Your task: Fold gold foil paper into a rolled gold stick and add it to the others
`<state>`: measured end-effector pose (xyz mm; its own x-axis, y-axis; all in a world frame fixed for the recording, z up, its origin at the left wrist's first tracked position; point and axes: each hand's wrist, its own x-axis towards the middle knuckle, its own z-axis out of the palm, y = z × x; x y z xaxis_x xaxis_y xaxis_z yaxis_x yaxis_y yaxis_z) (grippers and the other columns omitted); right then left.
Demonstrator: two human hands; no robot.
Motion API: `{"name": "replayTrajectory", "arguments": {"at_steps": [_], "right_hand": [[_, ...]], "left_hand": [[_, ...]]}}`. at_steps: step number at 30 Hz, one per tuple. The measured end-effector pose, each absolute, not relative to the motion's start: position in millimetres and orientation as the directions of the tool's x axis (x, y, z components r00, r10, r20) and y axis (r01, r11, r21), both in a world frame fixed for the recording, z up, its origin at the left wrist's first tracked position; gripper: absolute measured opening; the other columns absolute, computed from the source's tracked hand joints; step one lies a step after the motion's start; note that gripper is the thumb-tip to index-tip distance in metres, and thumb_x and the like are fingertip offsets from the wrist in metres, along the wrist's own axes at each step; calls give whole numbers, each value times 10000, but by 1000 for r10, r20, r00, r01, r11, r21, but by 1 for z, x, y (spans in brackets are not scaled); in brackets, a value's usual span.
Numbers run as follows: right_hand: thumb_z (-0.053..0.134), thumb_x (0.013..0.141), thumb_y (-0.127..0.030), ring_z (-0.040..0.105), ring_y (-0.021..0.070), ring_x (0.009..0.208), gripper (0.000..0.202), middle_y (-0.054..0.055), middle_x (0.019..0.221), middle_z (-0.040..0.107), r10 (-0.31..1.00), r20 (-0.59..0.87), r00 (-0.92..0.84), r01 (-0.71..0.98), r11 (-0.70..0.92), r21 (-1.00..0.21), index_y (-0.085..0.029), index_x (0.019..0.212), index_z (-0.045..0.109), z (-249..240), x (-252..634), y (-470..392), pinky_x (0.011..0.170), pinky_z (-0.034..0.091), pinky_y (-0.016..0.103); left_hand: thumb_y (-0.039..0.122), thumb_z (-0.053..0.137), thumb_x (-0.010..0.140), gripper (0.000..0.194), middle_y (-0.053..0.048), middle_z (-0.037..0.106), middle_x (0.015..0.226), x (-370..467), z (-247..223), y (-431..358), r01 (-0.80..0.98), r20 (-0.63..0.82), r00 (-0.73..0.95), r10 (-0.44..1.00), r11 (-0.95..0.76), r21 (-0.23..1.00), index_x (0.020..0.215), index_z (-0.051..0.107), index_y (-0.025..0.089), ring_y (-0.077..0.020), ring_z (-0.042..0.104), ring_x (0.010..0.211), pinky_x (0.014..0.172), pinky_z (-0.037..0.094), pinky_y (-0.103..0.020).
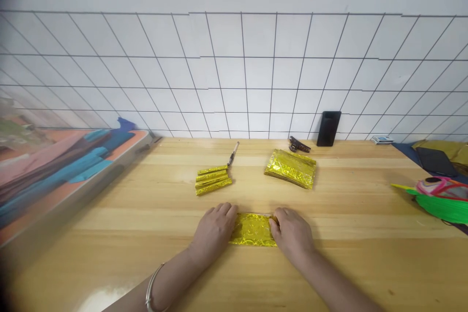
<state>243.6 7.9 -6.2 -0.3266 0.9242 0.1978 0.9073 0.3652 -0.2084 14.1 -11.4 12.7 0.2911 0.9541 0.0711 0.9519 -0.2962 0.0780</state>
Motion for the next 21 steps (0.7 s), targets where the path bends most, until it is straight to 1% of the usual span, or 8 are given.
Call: {"name": "replayTrajectory", "arguments": {"at_steps": [2,5,7,9,11,15,17,21], "right_hand": [[449,851,-275,561,179,700,140,17,747,615,925,191,-328,909,364,-202,-218,742,517,-5,243,8,601,336,271],[447,853,-274,569,183,712,138,17,759,623,922,192,-337,906,372,-199,-218,753,524,-6,243,9,610,343,276],[448,853,-274,574,188,722,135,18,762,626,922,195,-336,908,372,-195,-219,757,526,-6,243,10,615,347,279],[451,851,-274,577,192,727,131,19,764,629,922,197,-334,910,370,-189,-220,760,528,-7,243,10,615,350,281],[453,851,-277,578,194,728,126,22,769,632,921,196,-335,910,371,-184,-220,770,532,-7,244,10,614,352,282],[447,848,-270,574,192,710,129,24,753,631,920,201,-337,911,372,-176,-220,764,531,-4,243,9,601,344,278],[443,848,-265,569,186,699,130,23,748,630,919,212,-332,911,370,-179,-220,758,526,-4,243,9,595,339,274],[444,851,-270,564,175,677,139,17,739,623,924,210,-320,912,360,-196,-215,747,521,-7,244,12,591,347,269]], "left_hand": [[66,443,825,235,-93,573,1047,14,14,-12,929,147,341,929,-357,98,1002,539,186,-246,527,972,830,419,-377],[82,429,861,339,-97,499,1274,18,9,-15,836,248,481,841,-525,159,1171,508,196,-250,423,1187,989,344,-408],[87,409,878,380,-81,468,1336,22,4,-18,726,263,606,751,-657,203,1235,483,192,-226,367,1264,1049,302,-381],[134,389,904,386,-76,443,1373,26,1,-20,623,234,705,670,-742,247,1281,457,182,-206,334,1303,1076,281,-350],[241,376,934,406,-78,389,1419,29,1,-23,575,195,750,632,-768,281,1334,408,177,-209,277,1341,1096,252,-353],[456,364,927,564,-87,281,1476,28,6,-27,579,125,763,634,-757,303,1419,272,194,-246,175,1380,1115,184,-420],[491,354,920,591,-93,255,1484,27,9,-29,592,104,761,640,-751,292,1427,253,204,-264,147,1384,1113,160,-448],[491,349,921,581,-106,242,1487,27,12,-31,605,97,756,647,-747,275,1424,262,213,-287,127,1385,1100,165,-473]]}}
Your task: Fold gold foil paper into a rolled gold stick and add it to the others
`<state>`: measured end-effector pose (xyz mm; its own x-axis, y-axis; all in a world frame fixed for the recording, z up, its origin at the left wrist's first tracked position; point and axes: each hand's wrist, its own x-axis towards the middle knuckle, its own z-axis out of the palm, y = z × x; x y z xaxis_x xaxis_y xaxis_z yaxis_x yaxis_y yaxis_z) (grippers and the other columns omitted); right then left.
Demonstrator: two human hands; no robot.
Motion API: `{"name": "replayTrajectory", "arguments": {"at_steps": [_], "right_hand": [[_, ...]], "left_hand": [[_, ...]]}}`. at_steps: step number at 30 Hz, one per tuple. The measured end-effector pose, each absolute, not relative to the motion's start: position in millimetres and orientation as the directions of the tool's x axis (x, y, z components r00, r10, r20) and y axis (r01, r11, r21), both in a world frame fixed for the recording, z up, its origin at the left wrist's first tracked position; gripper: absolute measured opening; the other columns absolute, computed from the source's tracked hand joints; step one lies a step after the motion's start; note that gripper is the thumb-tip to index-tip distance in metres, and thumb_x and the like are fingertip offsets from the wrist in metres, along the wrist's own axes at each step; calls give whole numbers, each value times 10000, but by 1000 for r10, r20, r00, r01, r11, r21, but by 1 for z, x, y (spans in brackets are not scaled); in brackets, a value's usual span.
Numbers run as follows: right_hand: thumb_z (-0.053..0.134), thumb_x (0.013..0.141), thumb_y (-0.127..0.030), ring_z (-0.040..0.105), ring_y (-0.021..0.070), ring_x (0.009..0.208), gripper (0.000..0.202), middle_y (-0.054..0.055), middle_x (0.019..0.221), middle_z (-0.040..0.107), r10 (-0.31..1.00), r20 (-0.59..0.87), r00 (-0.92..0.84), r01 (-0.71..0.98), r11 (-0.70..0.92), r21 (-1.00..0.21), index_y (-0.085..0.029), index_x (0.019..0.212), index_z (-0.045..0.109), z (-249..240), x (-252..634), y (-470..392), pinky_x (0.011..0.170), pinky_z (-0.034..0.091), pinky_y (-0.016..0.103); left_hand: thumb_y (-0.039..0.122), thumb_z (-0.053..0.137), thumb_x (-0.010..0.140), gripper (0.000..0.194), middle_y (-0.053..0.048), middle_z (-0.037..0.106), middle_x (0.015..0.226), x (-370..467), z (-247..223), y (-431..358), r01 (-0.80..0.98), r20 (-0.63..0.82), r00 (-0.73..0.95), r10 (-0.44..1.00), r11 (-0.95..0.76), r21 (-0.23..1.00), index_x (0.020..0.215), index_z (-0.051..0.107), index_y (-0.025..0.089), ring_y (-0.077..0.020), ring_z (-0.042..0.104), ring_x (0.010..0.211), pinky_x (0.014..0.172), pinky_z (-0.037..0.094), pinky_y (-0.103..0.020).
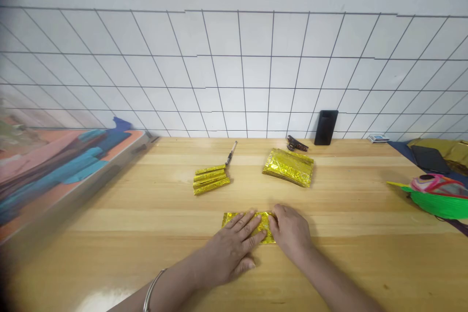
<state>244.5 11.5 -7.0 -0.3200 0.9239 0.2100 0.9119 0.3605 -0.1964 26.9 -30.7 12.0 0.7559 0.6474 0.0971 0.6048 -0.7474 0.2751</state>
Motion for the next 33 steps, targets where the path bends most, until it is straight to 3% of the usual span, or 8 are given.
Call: {"name": "replayTrajectory", "arguments": {"at_steps": [5,8,10,12,14,17,28,33], "right_hand": [[423,868,-247,591,198,748,161,50,812,636,931,220,-290,912,338,-230,-190,898,571,-6,245,9,640,424,295],[405,884,-227,556,242,1013,281,120,1069,622,865,284,-413,855,476,-207,-162,1104,567,1,239,-3,868,425,368],[434,891,-277,455,257,1190,434,127,1290,519,761,253,-597,742,644,-185,-167,1311,439,5,231,-13,996,355,406],[491,866,-390,289,271,1323,684,134,1462,304,652,185,-736,620,758,-204,-140,1439,212,5,225,-22,1059,304,414],[481,871,-425,168,279,1370,784,145,1509,154,613,146,-776,582,786,-208,-119,1462,66,2,222,-28,1096,247,435],[453,888,-429,89,296,1382,782,159,1514,53,618,129,-776,590,782,-199,-117,1460,19,-2,223,-31,1106,214,467],[397,896,-502,-38,327,1378,787,133,1508,-127,607,73,-791,587,787,-190,-152,1458,-29,-1,227,-33,1100,163,529],[369,905,-514,-48,333,1376,777,129,1507,-138,645,88,-759,625,760,-180,-166,1456,-54,-5,229,-37,1089,188,538]], "left_hand": [[507,347,915,587,-107,227,1492,27,12,-31,601,95,762,640,-755,264,1421,270,219,-304,119,1384,1091,176,-488],[544,352,898,628,-119,219,1492,28,12,-31,602,94,762,641,-753,266,1421,268,207,-316,125,1380,1086,178,-501],[544,371,887,635,-116,222,1492,28,12,-32,595,110,761,639,-756,273,1417,277,205,-312,144,1376,1094,162,-502],[511,395,882,626,-105,232,1490,28,11,-32,578,133,767,627,-767,279,1416,275,209,-303,159,1374,1104,136,-502],[479,423,869,639,-99,234,1490,28,9,-33,564,149,774,616,-777,279,1423,255,208,-299,160,1374,1107,121,-505],[472,473,833,701,-107,215,1495,28,9,-34,558,152,779,608,-784,271,1431,231,197,-308,153,1373,1103,125,-510],[521,464,814,806,-143,135,1508,28,6,-37,571,142,783,606,-790,223,1453,125,168,-332,130,1371,1086,128,-514],[522,507,778,751,-130,254,1471,30,3,-38,575,172,774,609,-791,210,1413,268,200,-338,248,1320,1082,148,-508]]}}
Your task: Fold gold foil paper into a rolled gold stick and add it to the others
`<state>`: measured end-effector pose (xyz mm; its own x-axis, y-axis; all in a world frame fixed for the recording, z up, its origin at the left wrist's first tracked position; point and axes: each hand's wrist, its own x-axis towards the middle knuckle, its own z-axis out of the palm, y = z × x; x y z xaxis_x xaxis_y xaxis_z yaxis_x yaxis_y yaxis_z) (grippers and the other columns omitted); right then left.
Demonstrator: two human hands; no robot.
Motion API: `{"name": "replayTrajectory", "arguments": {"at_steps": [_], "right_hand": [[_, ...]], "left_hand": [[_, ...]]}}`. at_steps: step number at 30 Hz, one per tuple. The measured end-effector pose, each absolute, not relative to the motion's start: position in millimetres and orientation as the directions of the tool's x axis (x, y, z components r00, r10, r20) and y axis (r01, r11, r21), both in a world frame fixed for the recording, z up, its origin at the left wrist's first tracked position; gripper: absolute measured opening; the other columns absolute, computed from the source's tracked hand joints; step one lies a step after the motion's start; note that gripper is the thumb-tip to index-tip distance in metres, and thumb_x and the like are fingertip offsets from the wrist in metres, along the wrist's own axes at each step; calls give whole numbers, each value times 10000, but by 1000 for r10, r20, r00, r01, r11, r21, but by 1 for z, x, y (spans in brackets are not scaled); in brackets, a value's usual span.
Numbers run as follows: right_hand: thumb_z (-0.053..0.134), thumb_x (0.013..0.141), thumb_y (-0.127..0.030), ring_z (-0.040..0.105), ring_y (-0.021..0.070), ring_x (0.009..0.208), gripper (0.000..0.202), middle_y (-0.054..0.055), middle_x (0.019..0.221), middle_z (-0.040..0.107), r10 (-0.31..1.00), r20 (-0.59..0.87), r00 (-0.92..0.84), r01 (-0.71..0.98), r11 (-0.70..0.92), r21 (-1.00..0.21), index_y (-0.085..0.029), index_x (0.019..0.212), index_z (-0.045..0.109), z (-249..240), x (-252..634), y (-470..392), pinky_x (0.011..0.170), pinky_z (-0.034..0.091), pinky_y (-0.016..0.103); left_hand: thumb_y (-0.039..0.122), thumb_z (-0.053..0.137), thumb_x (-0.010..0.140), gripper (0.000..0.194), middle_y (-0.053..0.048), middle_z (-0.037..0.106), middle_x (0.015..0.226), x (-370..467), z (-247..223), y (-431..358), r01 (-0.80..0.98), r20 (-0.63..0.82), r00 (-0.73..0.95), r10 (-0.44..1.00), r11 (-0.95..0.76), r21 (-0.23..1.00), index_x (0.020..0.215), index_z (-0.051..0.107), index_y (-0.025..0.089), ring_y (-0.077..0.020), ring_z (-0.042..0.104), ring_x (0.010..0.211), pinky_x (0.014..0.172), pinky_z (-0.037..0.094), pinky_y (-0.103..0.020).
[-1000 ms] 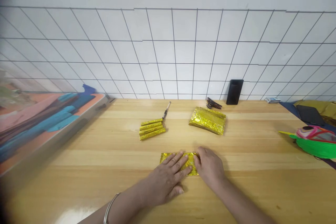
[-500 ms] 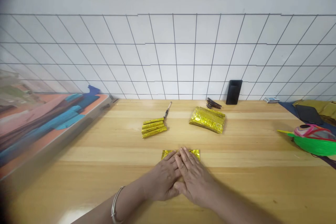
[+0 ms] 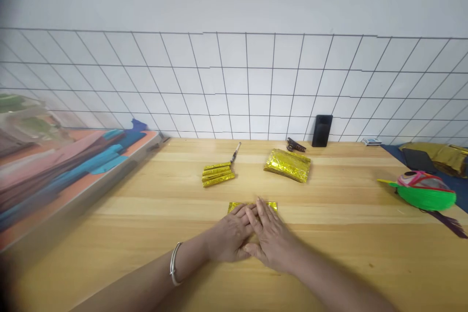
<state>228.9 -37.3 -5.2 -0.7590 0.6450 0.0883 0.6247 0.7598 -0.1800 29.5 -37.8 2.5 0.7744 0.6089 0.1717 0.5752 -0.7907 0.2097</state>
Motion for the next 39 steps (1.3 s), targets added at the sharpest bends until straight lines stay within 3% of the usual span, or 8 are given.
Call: {"name": "replayTrajectory", "arguments": {"at_steps": [4,7,10,16,23,30,39], "right_hand": [[328,915,-522,-4,297,1385,787,148,1514,-48,670,94,-737,653,740,-157,-116,1449,-83,-9,232,-38,1104,194,500],[293,918,-536,10,287,1387,777,148,1514,-23,682,75,-727,667,728,-156,-97,1449,-64,-9,233,-38,1115,180,481],[280,911,-558,13,304,1384,779,150,1513,-31,683,46,-729,670,725,-159,-92,1453,-30,-8,233,-38,1114,168,492],[300,909,-562,-22,306,1383,739,133,1514,-40,659,17,-752,647,743,-175,-148,1461,38,-2,234,-39,1116,117,502],[368,873,-604,-62,352,1368,694,89,1501,-134,626,-57,-778,620,751,-227,-323,1445,92,10,231,-39,1077,63,581],[361,889,-578,-41,322,1377,625,62,1516,-71,609,-96,-787,612,753,-243,-334,1434,176,11,244,-35,1088,49,553],[351,926,-496,49,266,1389,544,22,1523,59,630,-46,-776,624,753,-210,-349,1426,197,9,283,-39,1094,118,519]], "left_hand": [[507,506,793,660,-118,360,1407,31,7,-39,586,188,758,625,-778,225,1371,351,229,-313,337,1273,1081,177,-487],[567,441,828,678,-136,294,1450,27,11,-41,560,150,785,601,-792,242,1387,325,200,-329,282,1316,1087,167,-501],[627,380,842,806,-166,180,1494,16,13,-45,524,101,820,564,-810,264,1446,165,138,-339,152,1370,1099,140,-507],[616,371,861,786,-150,156,1502,-16,13,-60,538,54,821,569,-801,265,1449,154,142,-316,124,1381,1113,149,-475],[602,391,865,779,-140,198,1492,-29,9,-66,550,90,802,591,-789,274,1454,140,159,-300,143,1379,1120,153,-456],[573,375,886,711,-120,204,1492,-32,10,-65,571,57,793,606,-773,276,1449,177,187,-278,162,1379,1121,145,-447],[491,352,926,618,-94,216,1490,-53,10,-73,613,50,760,648,-740,276,1449,156,227,-243,188,1377,1115,150,-462]]}}
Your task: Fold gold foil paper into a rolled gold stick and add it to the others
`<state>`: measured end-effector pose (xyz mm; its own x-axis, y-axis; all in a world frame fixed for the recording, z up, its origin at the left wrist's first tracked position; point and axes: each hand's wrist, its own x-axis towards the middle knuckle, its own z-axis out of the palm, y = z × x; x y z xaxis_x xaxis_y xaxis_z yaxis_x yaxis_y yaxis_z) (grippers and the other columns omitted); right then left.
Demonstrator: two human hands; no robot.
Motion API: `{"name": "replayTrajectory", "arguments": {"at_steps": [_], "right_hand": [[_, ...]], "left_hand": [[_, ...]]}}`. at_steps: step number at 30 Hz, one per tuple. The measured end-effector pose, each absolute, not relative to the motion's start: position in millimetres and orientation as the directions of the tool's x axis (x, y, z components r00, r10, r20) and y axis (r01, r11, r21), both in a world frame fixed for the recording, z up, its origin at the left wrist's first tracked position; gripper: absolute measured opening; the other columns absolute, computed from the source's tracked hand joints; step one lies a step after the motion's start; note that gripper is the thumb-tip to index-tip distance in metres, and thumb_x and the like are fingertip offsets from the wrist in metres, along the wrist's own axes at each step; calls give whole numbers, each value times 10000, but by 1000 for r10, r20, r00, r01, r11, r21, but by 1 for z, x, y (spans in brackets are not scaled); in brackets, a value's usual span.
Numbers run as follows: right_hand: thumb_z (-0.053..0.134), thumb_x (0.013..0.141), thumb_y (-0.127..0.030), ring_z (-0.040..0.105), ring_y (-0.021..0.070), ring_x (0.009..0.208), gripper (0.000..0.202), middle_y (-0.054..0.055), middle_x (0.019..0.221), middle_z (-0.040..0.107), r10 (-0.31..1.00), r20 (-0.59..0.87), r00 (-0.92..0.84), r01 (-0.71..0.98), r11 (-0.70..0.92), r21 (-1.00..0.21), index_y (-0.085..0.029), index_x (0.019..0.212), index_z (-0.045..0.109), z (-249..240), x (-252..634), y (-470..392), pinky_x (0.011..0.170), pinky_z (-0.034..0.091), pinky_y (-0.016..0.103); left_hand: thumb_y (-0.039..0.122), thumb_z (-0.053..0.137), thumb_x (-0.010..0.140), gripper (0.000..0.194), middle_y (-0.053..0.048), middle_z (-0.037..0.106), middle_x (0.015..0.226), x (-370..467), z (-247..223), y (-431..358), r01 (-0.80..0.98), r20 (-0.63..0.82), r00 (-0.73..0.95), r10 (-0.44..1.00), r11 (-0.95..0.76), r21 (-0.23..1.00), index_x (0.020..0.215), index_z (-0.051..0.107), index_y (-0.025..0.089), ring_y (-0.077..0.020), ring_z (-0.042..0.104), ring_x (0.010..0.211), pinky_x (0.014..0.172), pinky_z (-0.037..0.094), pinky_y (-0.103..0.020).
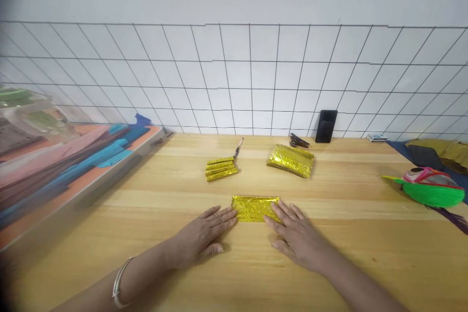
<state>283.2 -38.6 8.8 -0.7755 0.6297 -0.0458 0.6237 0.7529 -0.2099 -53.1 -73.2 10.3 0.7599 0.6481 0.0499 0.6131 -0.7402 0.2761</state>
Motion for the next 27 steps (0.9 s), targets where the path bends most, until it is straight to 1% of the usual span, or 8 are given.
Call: {"name": "replayTrajectory", "arguments": {"at_steps": [7,11,15,18,21,23,25,27], "right_hand": [[372,923,-476,105,247,1385,516,-7,1513,132,643,-10,-766,631,748,-206,-362,1410,244,8,303,-41,1098,154,506],[355,932,-463,114,249,1383,508,-4,1509,149,658,-64,-750,654,726,-212,-360,1415,231,12,308,-43,1093,166,518],[355,931,-468,125,249,1382,506,-8,1505,171,670,-79,-738,666,707,-238,-362,1412,240,14,310,-44,1094,168,520],[358,927,-480,141,251,1380,493,-13,1503,184,691,-74,-719,685,685,-250,-372,1400,272,14,307,-44,1090,181,521],[363,921,-494,163,262,1375,481,-7,1494,221,719,-68,-692,709,659,-250,-376,1384,315,13,303,-45,1083,194,531],[368,915,-504,171,267,1373,476,1,1486,248,729,-64,-681,719,649,-248,-372,1372,348,12,300,-45,1080,200,532],[368,912,-512,178,268,1372,475,4,1483,260,736,-67,-674,726,643,-243,-369,1365,366,12,298,-45,1079,206,529],[367,912,-514,185,265,1370,471,0,1481,265,739,-68,-670,731,640,-238,-373,1362,370,12,297,-45,1078,213,527]], "left_hand": [[466,358,933,564,-80,300,1466,-60,13,-79,656,63,721,690,-709,259,1432,216,246,-228,269,1352,1107,184,-454],[461,349,937,522,-74,368,1434,-57,17,-78,671,56,709,703,-697,251,1409,274,249,-227,321,1323,1091,210,-445],[446,363,935,453,-66,464,1358,-51,24,-74,666,85,704,705,-697,266,1339,385,243,-228,401,1252,1052,265,-415],[408,385,931,356,-69,562,1207,-43,28,-71,668,126,688,714,-692,273,1208,506,222,-218,488,1122,985,328,-382],[360,408,922,250,-60,608,1018,-33,31,-63,691,149,666,731,-680,246,966,600,206,-206,535,968,898,374,-361],[340,435,909,239,-51,609,928,-23,33,-55,708,147,657,739,-673,216,816,597,190,-204,541,908,849,389,-355],[340,451,901,265,-47,608,846,-10,35,-46,715,144,655,742,-670,199,733,576,178,-200,548,838,805,403,-352],[312,419,917,273,-46,610,809,4,33,-35,696,152,669,727,-685,214,739,574,175,-192,556,813,790,420,-341]]}}
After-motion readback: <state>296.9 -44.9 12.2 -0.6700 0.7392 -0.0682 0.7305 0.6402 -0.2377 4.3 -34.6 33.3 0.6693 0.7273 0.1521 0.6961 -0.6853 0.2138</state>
